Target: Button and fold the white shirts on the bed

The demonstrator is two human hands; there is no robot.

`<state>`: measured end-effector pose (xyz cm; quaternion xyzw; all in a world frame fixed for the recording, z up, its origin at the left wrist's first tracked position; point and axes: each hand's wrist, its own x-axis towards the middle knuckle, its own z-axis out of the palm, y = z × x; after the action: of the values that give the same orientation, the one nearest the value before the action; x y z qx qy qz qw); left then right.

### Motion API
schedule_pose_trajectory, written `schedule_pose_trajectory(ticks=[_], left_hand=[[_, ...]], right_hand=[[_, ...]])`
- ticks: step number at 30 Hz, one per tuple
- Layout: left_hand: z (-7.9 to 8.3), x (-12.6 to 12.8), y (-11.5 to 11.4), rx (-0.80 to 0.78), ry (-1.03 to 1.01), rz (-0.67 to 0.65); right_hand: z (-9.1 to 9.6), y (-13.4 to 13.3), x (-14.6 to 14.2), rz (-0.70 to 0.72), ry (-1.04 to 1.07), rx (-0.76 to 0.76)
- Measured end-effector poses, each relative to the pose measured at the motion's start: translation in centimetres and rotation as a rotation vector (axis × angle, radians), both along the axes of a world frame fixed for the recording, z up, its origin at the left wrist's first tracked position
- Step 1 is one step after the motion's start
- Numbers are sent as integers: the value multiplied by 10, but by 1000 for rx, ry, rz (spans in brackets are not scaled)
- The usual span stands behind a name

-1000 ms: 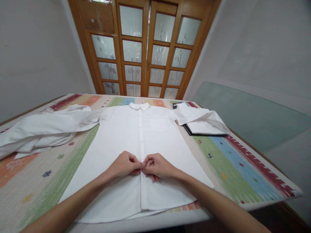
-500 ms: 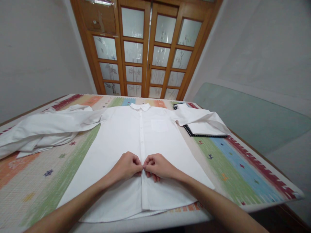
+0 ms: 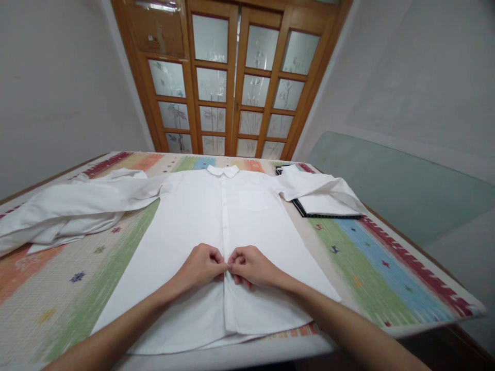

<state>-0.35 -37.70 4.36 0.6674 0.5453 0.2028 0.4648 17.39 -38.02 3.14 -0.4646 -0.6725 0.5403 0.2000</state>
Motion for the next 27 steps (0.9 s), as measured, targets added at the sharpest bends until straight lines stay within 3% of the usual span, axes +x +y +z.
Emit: schedule_pose_trajectory(ticks=[3, 13, 22, 27], left_hand=[[-1, 0, 1, -8, -9, -1], [-3, 0, -3, -152, 28, -34], [0, 3, -2, -252, -2, -81], [-7, 4, -4, -253, -90, -28]], right_hand=[[-1, 0, -2, -17, 15, 9], [-3, -8, -9, -103, -115, 326], [-3, -9, -10, -105, -158, 384], [-2, -8, -10, -102, -162, 379]])
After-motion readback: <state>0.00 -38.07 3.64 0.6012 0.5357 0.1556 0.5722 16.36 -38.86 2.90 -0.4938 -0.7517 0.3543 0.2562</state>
